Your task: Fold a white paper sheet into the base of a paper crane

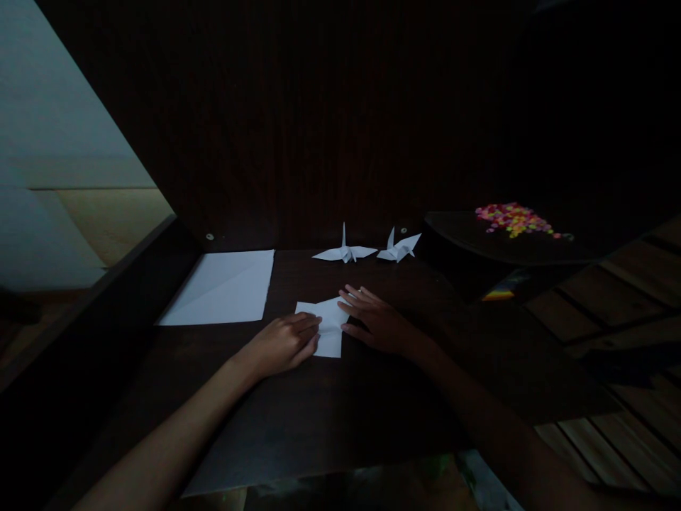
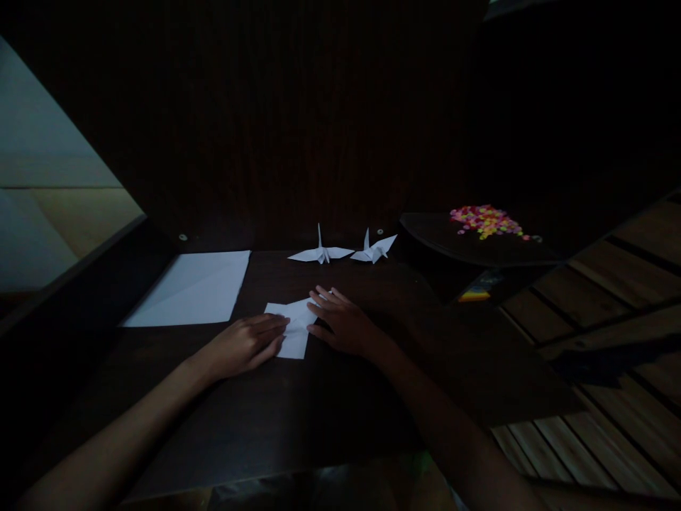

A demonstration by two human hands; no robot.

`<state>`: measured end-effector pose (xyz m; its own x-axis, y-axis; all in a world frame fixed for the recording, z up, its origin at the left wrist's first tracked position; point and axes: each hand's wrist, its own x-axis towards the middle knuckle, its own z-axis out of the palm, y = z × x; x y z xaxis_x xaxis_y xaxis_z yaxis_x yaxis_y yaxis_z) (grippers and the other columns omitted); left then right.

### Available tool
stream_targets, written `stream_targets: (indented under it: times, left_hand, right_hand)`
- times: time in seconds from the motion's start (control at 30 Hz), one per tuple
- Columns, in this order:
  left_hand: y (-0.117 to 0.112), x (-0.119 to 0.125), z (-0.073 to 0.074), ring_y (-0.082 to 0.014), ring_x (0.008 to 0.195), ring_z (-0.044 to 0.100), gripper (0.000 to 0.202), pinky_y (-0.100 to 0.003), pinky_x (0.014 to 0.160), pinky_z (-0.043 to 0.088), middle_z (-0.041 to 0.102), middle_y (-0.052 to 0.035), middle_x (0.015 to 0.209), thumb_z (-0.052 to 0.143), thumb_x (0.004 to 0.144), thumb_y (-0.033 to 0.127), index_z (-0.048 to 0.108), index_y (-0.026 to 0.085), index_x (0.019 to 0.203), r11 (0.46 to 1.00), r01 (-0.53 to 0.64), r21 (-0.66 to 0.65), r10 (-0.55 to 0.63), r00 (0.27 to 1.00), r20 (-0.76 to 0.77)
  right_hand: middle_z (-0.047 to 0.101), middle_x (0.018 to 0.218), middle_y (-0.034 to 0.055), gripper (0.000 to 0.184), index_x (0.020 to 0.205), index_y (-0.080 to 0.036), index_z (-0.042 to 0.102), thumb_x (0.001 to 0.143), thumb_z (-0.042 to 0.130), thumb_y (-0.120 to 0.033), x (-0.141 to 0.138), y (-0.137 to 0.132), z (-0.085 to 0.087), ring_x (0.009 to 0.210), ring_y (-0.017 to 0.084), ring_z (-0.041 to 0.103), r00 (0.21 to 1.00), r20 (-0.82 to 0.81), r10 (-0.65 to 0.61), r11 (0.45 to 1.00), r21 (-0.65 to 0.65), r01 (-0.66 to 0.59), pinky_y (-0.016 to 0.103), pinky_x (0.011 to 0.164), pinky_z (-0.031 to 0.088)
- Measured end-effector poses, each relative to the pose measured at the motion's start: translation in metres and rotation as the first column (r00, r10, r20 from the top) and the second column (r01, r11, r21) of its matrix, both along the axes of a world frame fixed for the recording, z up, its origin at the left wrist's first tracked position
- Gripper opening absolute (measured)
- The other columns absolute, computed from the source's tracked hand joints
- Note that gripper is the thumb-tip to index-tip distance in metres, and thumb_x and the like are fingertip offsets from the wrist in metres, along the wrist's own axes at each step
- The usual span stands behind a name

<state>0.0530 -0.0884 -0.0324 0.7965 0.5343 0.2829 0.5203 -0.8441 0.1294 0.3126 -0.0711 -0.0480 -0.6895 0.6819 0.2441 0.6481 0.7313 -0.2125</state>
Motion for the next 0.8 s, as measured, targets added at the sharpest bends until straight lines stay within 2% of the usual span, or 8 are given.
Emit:
stream_targets:
  times: [0.1, 0.17, 0.33, 0.43, 0.53, 0.67, 0.8]
  left_hand:
    - [0.0, 0.0, -0.001, -0.0223, 0.104, 0.066, 0.032, -0.037, 0.093, 0.055, 0.07, -0.0121, 0.112, 0.039, 0.097, 0.023, 0.067, 0.012, 0.108, 1.0, 0.005, 0.015, -0.005, 1.0, 0.009]
    - [-0.001, -0.001, -0.001, -0.0221, 0.105, 0.065, 0.03, -0.037, 0.093, 0.055, 0.07, -0.0111, 0.112, 0.041, 0.096, 0.023, 0.067, 0.013, 0.108, 1.0, 0.021, 0.01, -0.021, 1.0, 0.002]
    - [-0.003, -0.002, 0.0, -0.0231, 0.106, 0.065, 0.031, -0.037, 0.092, 0.055, 0.07, -0.0122, 0.112, 0.046, 0.096, 0.032, 0.068, 0.014, 0.107, 0.999, 0.034, 0.009, -0.034, 0.999, 0.001]
    - [-0.004, -0.002, 0.001, -0.0269, 0.109, 0.064, 0.046, -0.04, 0.09, 0.055, 0.068, -0.0149, 0.116, 0.051, 0.093, 0.049, 0.064, 0.012, 0.117, 1.0, 0.024, 0.003, -0.024, 0.999, -0.021]
    - [-0.005, -0.001, 0.002, -0.0286, 0.112, 0.062, 0.06, -0.041, 0.09, 0.056, 0.065, -0.0162, 0.121, 0.055, 0.088, 0.057, 0.057, 0.012, 0.128, 1.0, 0.019, -0.001, -0.019, 1.0, -0.021]
    - [-0.004, -0.001, 0.001, -0.0277, 0.112, 0.063, 0.065, -0.04, 0.088, 0.056, 0.064, -0.0161, 0.123, 0.056, 0.087, 0.058, 0.05, 0.014, 0.135, 1.0, 0.003, 0.008, -0.003, 1.0, -0.003]
    - [-0.004, -0.001, -0.003, -0.0258, 0.108, 0.065, 0.052, -0.038, 0.087, 0.057, 0.067, -0.0162, 0.119, 0.051, 0.094, 0.047, 0.051, 0.011, 0.132, 0.999, -0.009, 0.051, 0.008, 1.0, 0.019]
  right_hand:
    - [0.045, 0.146, 0.0162, 0.055, 0.138, -0.014, 0.049, 0.093, 0.052, -0.045, 0.0, -0.002, 0.0, 0.141, 0.03, 0.032, 0.999, 0.011, 0.046, 0.999, -0.023, -0.046, 0.058, 0.117, 0.017]
    - [0.045, 0.145, 0.0169, 0.058, 0.139, -0.015, 0.048, 0.089, 0.058, -0.044, 0.001, -0.002, -0.001, 0.139, 0.03, 0.037, 0.998, 0.015, 0.055, 0.998, -0.033, -0.055, 0.059, 0.117, 0.016]
    - [0.052, 0.141, 0.0138, 0.042, 0.13, -0.019, 0.057, 0.093, 0.053, -0.037, 0.0, 0.001, -0.006, 0.133, 0.028, 0.044, 0.999, -0.007, 0.042, 0.998, 0.038, -0.042, 0.056, 0.112, 0.03]
    - [0.057, 0.137, 0.0111, 0.035, 0.126, -0.019, 0.061, 0.095, 0.051, -0.034, -0.003, 0.002, -0.007, 0.128, 0.027, 0.05, 0.999, 0.014, 0.047, 0.993, 0.103, -0.048, 0.053, 0.11, 0.034]
    - [0.064, 0.128, 0.0094, 0.031, 0.121, -0.018, 0.064, 0.096, 0.051, -0.031, -0.009, 0.001, -0.004, 0.117, 0.026, 0.057, 1.0, 0.024, 0.009, 0.992, 0.128, -0.012, 0.049, 0.105, 0.039]
    - [0.071, 0.114, 0.0089, 0.027, 0.113, -0.018, 0.068, 0.097, 0.049, -0.028, -0.017, -0.001, 0.0, 0.104, 0.024, 0.061, 0.998, -0.035, -0.059, 0.991, 0.119, 0.063, 0.045, 0.097, 0.043]
    - [0.072, 0.11, 0.0088, 0.025, 0.111, -0.017, 0.068, 0.096, 0.05, -0.028, -0.018, -0.003, 0.002, 0.101, 0.023, 0.06, 0.995, -0.095, -0.019, 0.992, 0.124, 0.03, 0.042, 0.092, 0.042]
